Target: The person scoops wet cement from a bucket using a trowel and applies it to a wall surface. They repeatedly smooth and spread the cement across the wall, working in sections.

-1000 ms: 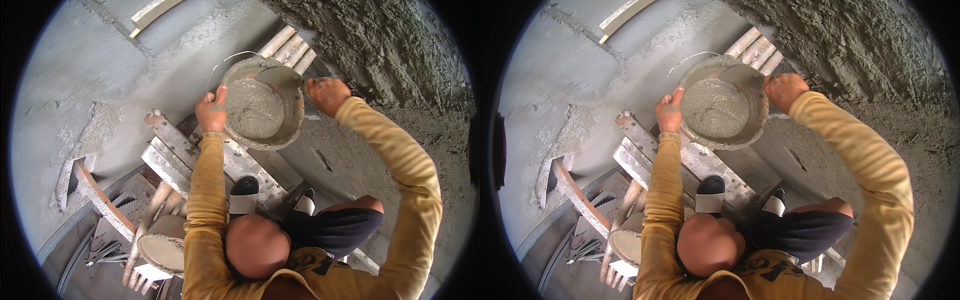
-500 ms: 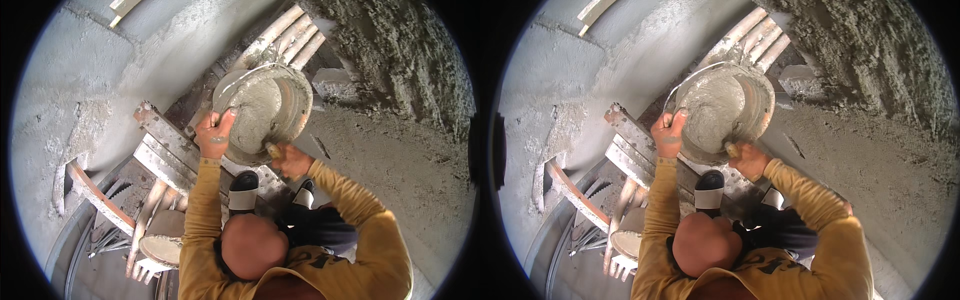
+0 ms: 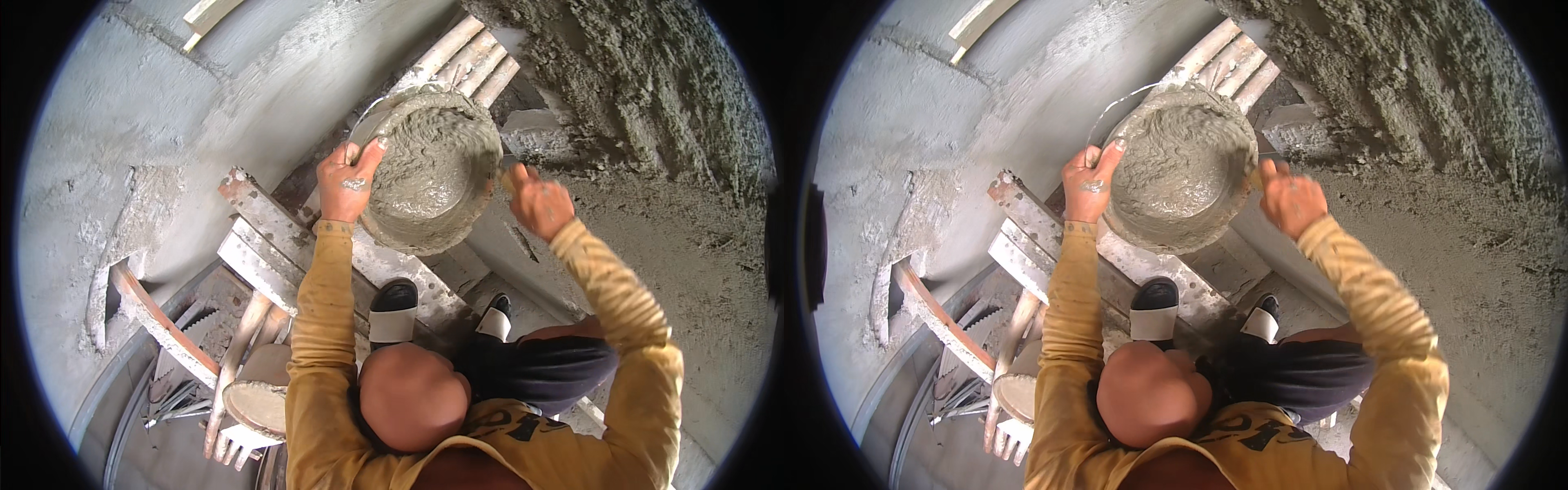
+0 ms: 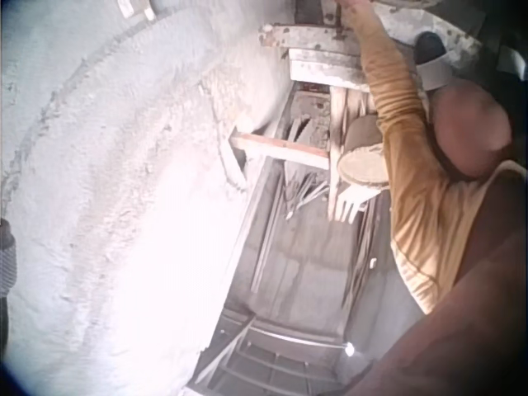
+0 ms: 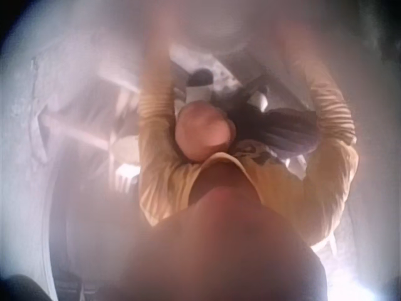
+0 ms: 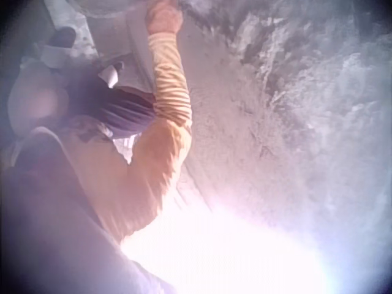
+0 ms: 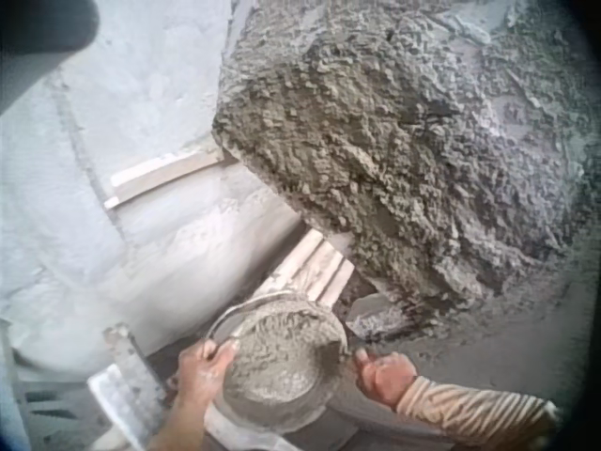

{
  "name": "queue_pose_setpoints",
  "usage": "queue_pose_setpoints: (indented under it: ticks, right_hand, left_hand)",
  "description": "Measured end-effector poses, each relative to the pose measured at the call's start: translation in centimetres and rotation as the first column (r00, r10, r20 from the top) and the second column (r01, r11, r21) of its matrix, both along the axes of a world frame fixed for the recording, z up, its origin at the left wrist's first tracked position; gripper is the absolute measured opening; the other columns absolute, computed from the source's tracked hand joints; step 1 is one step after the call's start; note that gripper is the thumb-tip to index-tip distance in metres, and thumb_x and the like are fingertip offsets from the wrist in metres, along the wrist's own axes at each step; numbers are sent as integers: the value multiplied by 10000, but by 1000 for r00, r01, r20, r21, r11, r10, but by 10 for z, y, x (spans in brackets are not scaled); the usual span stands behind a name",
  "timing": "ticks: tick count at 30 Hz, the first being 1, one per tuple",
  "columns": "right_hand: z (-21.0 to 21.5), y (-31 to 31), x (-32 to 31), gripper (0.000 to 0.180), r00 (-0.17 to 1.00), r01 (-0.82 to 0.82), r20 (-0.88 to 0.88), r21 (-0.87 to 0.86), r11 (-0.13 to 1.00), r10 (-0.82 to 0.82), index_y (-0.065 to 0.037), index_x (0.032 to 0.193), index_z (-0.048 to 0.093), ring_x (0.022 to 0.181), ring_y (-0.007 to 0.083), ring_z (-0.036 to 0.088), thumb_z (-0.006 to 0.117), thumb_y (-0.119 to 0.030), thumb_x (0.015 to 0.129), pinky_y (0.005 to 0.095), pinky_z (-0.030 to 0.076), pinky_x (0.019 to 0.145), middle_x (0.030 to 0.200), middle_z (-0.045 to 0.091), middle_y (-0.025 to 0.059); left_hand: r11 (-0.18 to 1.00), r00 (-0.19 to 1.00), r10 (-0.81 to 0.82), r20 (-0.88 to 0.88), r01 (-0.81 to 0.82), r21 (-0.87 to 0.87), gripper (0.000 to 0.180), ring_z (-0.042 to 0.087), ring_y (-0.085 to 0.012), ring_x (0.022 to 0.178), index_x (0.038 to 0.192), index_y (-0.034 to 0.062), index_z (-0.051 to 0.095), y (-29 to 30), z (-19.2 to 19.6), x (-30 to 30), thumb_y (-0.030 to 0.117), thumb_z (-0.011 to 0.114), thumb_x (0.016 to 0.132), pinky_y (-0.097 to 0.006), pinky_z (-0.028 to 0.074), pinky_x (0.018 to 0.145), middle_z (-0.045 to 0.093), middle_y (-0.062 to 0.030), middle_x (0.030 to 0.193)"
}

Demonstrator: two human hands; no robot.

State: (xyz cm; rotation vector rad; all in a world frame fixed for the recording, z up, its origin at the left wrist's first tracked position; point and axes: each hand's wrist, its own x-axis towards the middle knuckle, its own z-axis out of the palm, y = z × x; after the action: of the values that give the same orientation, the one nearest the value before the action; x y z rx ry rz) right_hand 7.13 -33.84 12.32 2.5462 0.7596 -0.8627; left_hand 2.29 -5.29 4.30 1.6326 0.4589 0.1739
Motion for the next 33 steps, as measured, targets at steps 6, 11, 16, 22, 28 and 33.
queue_pose_setpoints:
  ticks: [6, 11, 16, 22, 28, 33]
  right_hand:
    - [-117, -9, -18, 488, 967, 60, -250, 76, 995, -39, 79, 1217, 351, 666, 275, 627, 351, -317, 934, 372, 538, 605, 797, 603, 203]
    - [-104, 55, -77, 412, 758, 453, -634, 340, 824, -155, 113, 1097, 437, 834, 302, 626, 492, -219, 859, 395, 498, 797, 949, 582, 268]
    - [-40, 104, -82, 322, 149, 985, -920, 106, 135, -362, 51, 1022, 496, 523, 189, 574, 610, -146, 796, 307, 493, 510, 753, 565, 94]
    - [-22, 48, -59, 385, 764, 631, -542, 513, 582, -350, 36, 1119, 455, 539, 201, 610, 578, -160, 811, 339, 511, 462, 779, 624, 146]
    - [9, 5, -7, 188, 996, 75, 28, 217, 973, -83, 6, 1054, 476, 549, 217, 571, 419, -80, 897, 343, 534, 505, 665, 565, 129]
    - [-71, 61, -41, 287, 981, -170, 119, 174, 970, 151, 94, 1103, 425, 641, 255, 637, 345, -77, 887, 339, 512, 507, 740, 630, 153]
  left_hand:
    - [998, 999, -54, 0, 54, -19, 312, 346, -62, 567, 653, -7, 539, -4, 2, -4, 190, 701, 833, -263, 317, 490, 437, 35, 579]
    - [996, 1000, 1, 25, 2, -88, 347, 332, -52, 582, 615, 15, 485, -5, 2, -21, 175, 708, 827, -252, 304, 498, 388, 57, 586]
    - [997, 999, 46, -1, -46, -59, 372, 318, -55, 593, 596, 27, 457, 1, -14, -23, 178, 707, 827, -245, 290, 502, 367, 51, 588]
    - [995, 1000, -6, 7, 7, -101, 364, 305, -59, 578, 594, 15, 468, 8, -12, -3, 179, 697, 826, -262, 280, 495, 361, 50, 586]
    - [995, 999, -11, -50, 6, -95, 378, 313, -62, 577, 601, 3, 470, 8, 1, -1, 198, 704, 826, -275, 284, 495, 378, 40, 585]
    - [998, 999, -19, 26, 21, -66, 388, 311, -61, 583, 594, 4, 446, -3, -6, 9, 187, 693, 831, -275, 279, 490, 382, 39, 603]
